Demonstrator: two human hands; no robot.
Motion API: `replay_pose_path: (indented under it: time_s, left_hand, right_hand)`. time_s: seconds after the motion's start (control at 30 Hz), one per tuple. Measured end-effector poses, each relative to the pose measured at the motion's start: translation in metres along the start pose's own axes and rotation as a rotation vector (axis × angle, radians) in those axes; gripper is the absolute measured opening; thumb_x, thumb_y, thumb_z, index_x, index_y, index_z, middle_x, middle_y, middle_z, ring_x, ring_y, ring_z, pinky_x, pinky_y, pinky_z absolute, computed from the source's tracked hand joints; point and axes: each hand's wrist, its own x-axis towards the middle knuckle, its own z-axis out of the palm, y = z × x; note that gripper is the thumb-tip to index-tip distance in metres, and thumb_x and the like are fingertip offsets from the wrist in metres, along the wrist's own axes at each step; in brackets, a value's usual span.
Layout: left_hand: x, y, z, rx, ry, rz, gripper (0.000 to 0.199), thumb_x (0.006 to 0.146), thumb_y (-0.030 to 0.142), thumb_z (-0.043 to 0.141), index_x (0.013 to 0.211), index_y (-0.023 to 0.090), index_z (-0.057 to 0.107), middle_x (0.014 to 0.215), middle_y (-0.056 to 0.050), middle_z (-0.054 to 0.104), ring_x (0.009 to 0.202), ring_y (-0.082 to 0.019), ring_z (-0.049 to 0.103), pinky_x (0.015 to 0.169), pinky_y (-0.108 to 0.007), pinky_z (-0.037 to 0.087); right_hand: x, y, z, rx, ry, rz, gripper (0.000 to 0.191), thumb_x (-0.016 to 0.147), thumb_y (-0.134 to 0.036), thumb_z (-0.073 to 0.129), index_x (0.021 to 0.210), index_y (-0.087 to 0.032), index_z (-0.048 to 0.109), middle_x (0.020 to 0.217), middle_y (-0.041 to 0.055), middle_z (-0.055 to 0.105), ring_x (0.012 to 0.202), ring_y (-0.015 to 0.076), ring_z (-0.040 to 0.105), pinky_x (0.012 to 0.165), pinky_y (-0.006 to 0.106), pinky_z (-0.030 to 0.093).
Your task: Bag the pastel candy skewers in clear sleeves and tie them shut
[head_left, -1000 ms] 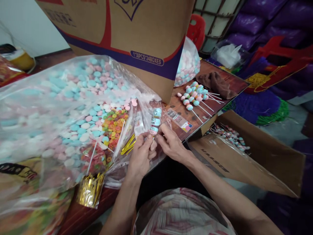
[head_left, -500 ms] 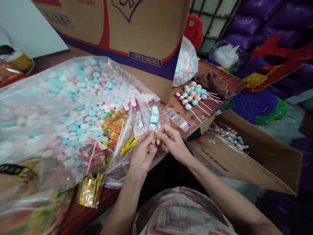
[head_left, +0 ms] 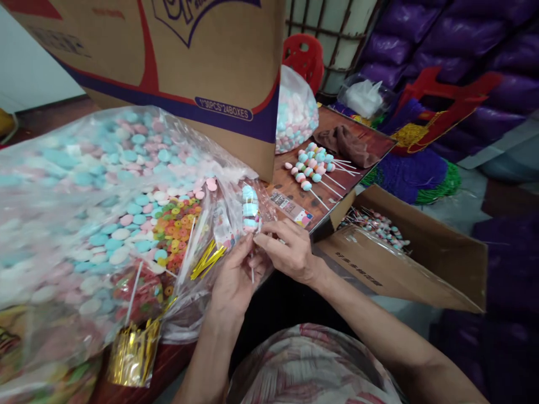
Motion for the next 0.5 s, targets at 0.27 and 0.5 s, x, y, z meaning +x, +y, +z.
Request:
replay_pose_path:
  time_s: [0.27, 0.5]
  left_hand:
    - [0.011, -0.007, 0.001, 0.164, -0.154, 0.039, 0.017, 0.095, 0.027, 0.059, 0.092, 0.014, 0.070, 0.093, -0.004, 0.069, 0.086, -0.011, 0.065, 0.080, -0.021, 0.054]
    - [0.006, -0.007, 0.005, 0.544, -0.410, 0.231, 0.047, 0.086, 0.062, 0.059, 0.087, 0.017, 0.073, 0.096, -0.008, 0.067, 0.097, -0.021, 0.062, 0.090, -0.033, 0.052]
  right_hand:
    - [-0.003, -0.017, 0.000, 0.133, -0.020, 0.378, 0.016, 0.096, -0.014, 0.043, 0.086, -0.019, 0.055, 0.079, 0.0059, 0.060, 0.074, 0.0182, 0.055, 0.070, 0.033, 0.046]
    - [0.005, -0.014, -0.039, 0.304, 0.022, 0.539, 0.013, 0.095, -0.014, 0.049, 0.085, -0.020, 0.054, 0.079, 0.0020, 0.058, 0.075, 0.0153, 0.055, 0.071, 0.030, 0.045]
